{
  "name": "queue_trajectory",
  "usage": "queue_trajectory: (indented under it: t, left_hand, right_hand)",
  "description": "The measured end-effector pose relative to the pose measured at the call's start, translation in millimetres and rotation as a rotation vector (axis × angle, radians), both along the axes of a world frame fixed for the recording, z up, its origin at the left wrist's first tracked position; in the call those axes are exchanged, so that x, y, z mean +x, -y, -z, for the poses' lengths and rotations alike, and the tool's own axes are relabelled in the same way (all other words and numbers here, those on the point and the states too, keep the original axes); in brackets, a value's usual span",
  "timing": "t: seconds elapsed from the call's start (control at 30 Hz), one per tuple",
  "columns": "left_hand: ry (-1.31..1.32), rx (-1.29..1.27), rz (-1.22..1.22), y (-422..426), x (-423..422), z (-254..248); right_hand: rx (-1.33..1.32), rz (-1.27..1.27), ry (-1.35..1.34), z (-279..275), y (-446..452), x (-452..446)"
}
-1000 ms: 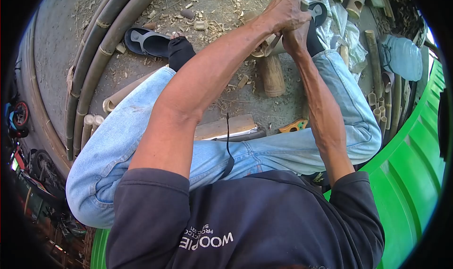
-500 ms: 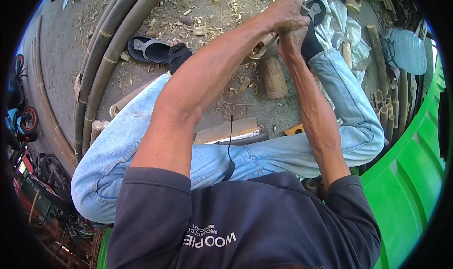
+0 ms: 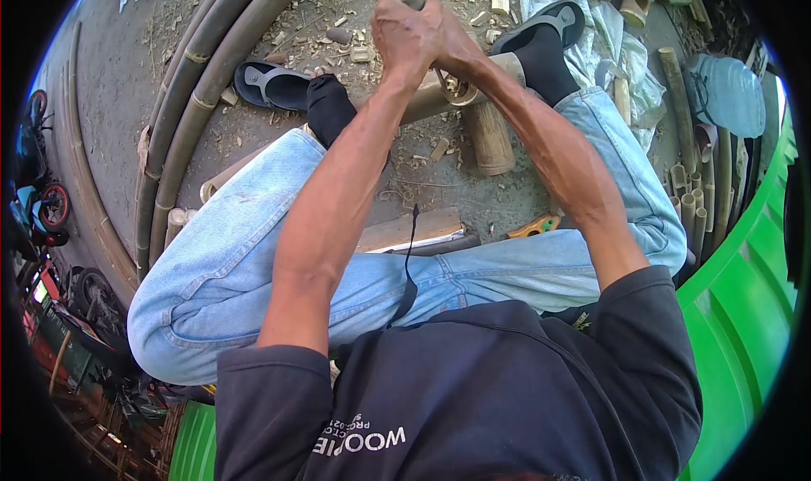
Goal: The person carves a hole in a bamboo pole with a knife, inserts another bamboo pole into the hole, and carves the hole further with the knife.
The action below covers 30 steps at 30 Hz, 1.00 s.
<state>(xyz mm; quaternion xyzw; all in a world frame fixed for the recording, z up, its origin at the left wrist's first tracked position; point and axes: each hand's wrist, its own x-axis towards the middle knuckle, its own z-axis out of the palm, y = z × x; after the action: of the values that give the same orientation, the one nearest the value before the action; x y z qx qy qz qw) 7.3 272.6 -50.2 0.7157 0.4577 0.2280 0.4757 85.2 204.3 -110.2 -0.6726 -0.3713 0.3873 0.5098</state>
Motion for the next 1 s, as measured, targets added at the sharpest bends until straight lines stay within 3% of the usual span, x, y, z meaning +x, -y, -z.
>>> queue_trajectory:
  t: [0.1, 0.17, 0.27, 0.3, 0.4, 0.47, 0.57, 0.63, 0.67, 0.73, 0.77, 0.87, 0.9, 0.97, 1.0]
  left_hand:
    - [0.055, 0.052, -0.174, 17.5, -22.8, 0.6]
    - [0.08, -0.002, -0.38, 24.0, -37.3, 5.0]
    - [0.113, -0.093, -0.571, 38.3, -56.9, 17.4]
    - [0.114, -0.094, -0.57, 40.3, -60.7, 28.1]
    - [0.084, 0.002, -0.654, 35.2, -64.2, 48.2]
    - [0.124, -0.121, -0.56, 25.6, -55.2, 39.3]
    - [0.388, -0.268, -0.329, -7.6, -15.1, 41.0]
    - [0.3, -0.273, 0.054, -26.3, 12.3, 41.3]
    - [0.316, -0.288, 0.145, -27.1, 25.4, 39.2]
    - [0.33, -0.311, 0.246, -17.6, 52.2, 34.2]
    - [0.325, -0.323, 0.391, -12.5, 62.4, 31.1]
    - [0.278, -0.31, 0.671, 7.1, 88.7, 28.5]
    - [0.226, -0.288, 0.809, 16.0, 92.8, 28.7]
    - [0.2, -0.242, 0.863, 28.1, 101.6, 29.4]
    - [0.165, -0.208, 0.918, 35.0, 102.6, 32.2]
  right_hand:
    - [0.109, -0.087, 0.102, -3.3, -4.1, -13.8]
    - [0.088, -0.411, 0.051, 15.6, -9.9, -15.6]
    - [0.024, -0.582, 0.131, 19.5, -10.6, -27.9]
    - [-0.055, -0.689, 0.164, 18.8, -11.4, -32.0]
    - [-0.098, -0.681, 0.165, 20.5, -18.0, -32.0]
    - [-0.175, -0.69, 0.149, 18.3, -24.6, -17.6]
    - [-0.191, -0.46, 0.319, 12.1, -31.8, 8.1]
    - [-0.282, -0.112, 0.506, -8.6, -19.5, 20.1]
    - [-0.276, -0.114, 0.517, -10.4, -16.0, 24.5]
    - [-0.222, 0.337, 0.618, -11.5, 6.2, 20.8]
    - [-0.232, 0.341, 0.616, -16.3, 18.6, 16.6]
    - [-0.271, 0.681, 0.67, -14.7, 44.6, 14.5]
    - [-0.278, 0.684, 0.669, -3.9, 57.7, 9.5]
    - [-0.143, 0.855, 0.485, 10.7, 71.7, 11.4]
    - [0.004, 0.913, 0.238, 12.6, 72.6, 10.5]
